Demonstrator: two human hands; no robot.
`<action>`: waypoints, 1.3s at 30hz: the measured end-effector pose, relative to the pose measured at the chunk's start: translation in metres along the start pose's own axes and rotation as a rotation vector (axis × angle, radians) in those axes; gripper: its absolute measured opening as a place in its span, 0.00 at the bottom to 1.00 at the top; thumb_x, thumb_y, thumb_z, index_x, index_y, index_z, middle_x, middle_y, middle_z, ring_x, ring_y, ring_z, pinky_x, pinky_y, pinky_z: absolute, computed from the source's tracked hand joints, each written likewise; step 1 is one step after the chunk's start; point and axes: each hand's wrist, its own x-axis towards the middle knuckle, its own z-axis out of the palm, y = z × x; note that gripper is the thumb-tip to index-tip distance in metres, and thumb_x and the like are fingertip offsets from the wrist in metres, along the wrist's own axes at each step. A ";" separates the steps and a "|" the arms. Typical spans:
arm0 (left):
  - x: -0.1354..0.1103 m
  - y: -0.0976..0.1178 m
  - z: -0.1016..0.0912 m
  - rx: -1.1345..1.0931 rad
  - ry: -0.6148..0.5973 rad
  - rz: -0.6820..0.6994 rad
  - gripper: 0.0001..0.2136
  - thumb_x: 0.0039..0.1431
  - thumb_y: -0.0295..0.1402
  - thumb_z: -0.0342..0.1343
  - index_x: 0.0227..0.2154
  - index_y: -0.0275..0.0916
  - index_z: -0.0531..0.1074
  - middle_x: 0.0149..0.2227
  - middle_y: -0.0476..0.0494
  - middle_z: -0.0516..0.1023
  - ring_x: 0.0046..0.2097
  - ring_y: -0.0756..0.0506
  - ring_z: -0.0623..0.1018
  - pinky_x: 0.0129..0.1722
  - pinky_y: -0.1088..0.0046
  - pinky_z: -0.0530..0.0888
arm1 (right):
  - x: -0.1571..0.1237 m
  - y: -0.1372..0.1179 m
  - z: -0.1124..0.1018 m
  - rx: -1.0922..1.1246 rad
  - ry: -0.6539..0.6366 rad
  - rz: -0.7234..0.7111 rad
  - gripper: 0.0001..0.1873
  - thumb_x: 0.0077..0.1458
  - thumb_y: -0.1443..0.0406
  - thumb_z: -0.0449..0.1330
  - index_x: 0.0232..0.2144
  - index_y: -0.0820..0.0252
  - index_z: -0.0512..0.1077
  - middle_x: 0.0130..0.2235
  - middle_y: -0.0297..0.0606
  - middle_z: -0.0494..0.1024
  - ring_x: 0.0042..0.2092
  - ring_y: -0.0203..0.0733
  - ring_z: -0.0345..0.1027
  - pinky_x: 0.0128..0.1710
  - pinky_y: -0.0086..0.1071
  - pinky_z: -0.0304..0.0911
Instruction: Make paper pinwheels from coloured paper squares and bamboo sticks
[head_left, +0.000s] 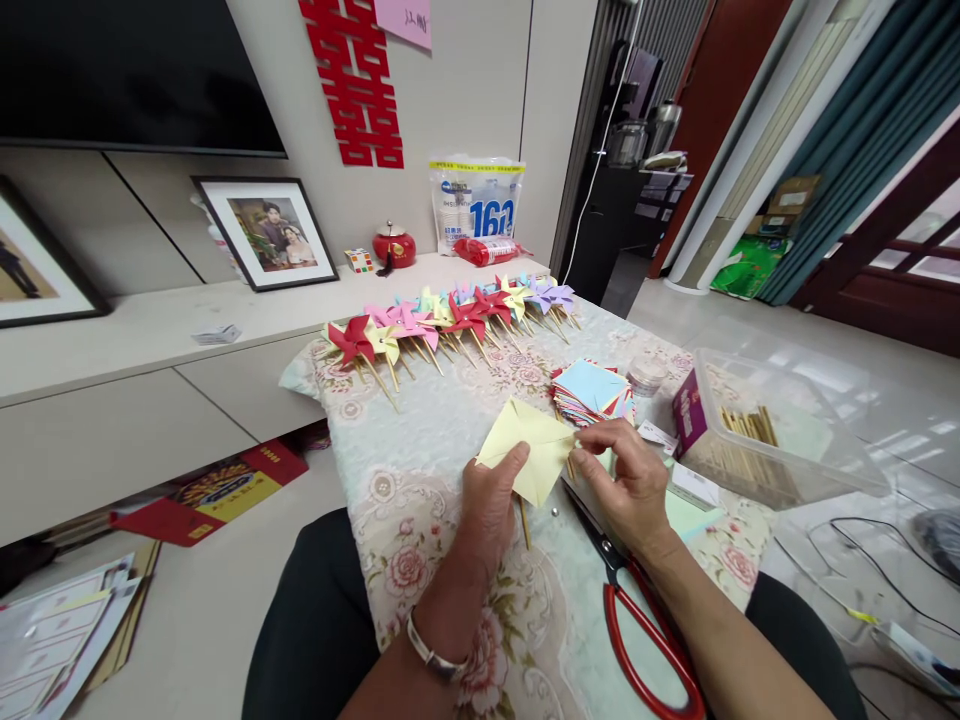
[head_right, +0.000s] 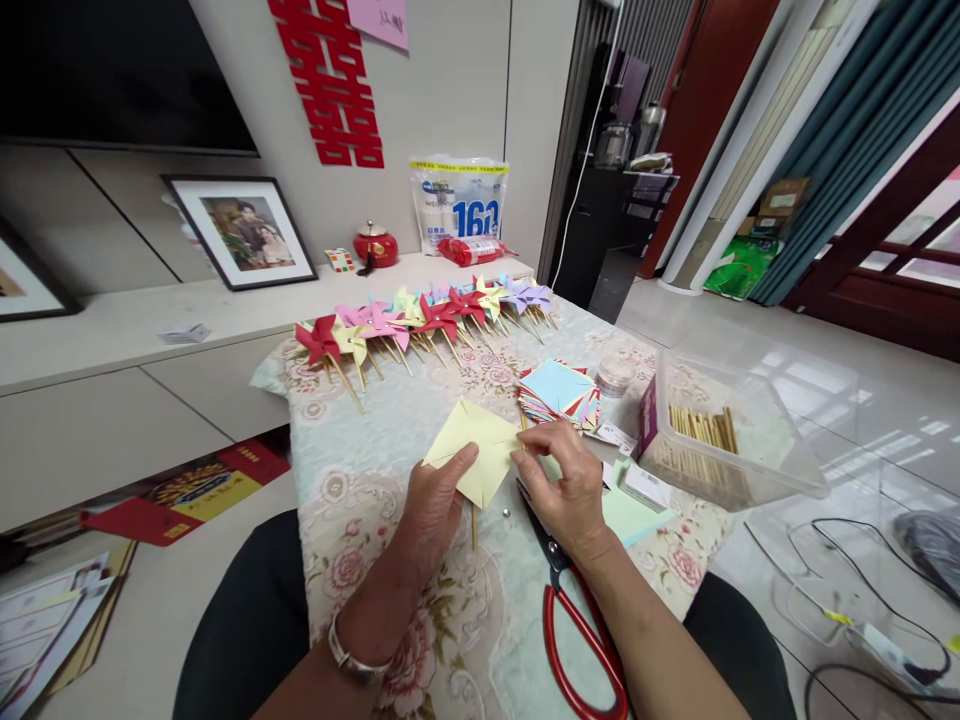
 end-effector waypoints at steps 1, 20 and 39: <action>0.000 0.000 0.000 0.007 -0.011 0.004 0.23 0.35 0.35 0.75 0.36 0.29 0.80 0.39 0.33 0.85 0.37 0.38 0.83 0.39 0.64 0.77 | 0.000 -0.003 0.000 -0.021 -0.054 -0.075 0.06 0.59 0.71 0.62 0.38 0.56 0.74 0.34 0.37 0.76 0.36 0.42 0.70 0.37 0.36 0.67; -0.006 0.003 0.003 0.045 -0.069 -0.014 0.21 0.39 0.34 0.73 0.37 0.29 0.80 0.38 0.34 0.85 0.40 0.37 0.82 0.43 0.62 0.76 | -0.006 -0.006 0.008 -0.086 -0.542 -0.150 0.08 0.65 0.70 0.53 0.36 0.59 0.72 0.33 0.40 0.72 0.36 0.43 0.66 0.37 0.36 0.61; -0.006 -0.002 0.001 0.210 -0.034 -0.012 0.10 0.42 0.34 0.65 0.29 0.36 0.79 0.27 0.44 0.81 0.26 0.46 0.75 0.25 0.72 0.70 | -0.004 -0.002 0.010 0.234 -0.451 0.617 0.11 0.54 0.60 0.62 0.24 0.57 0.69 0.22 0.29 0.67 0.25 0.35 0.58 0.26 0.30 0.53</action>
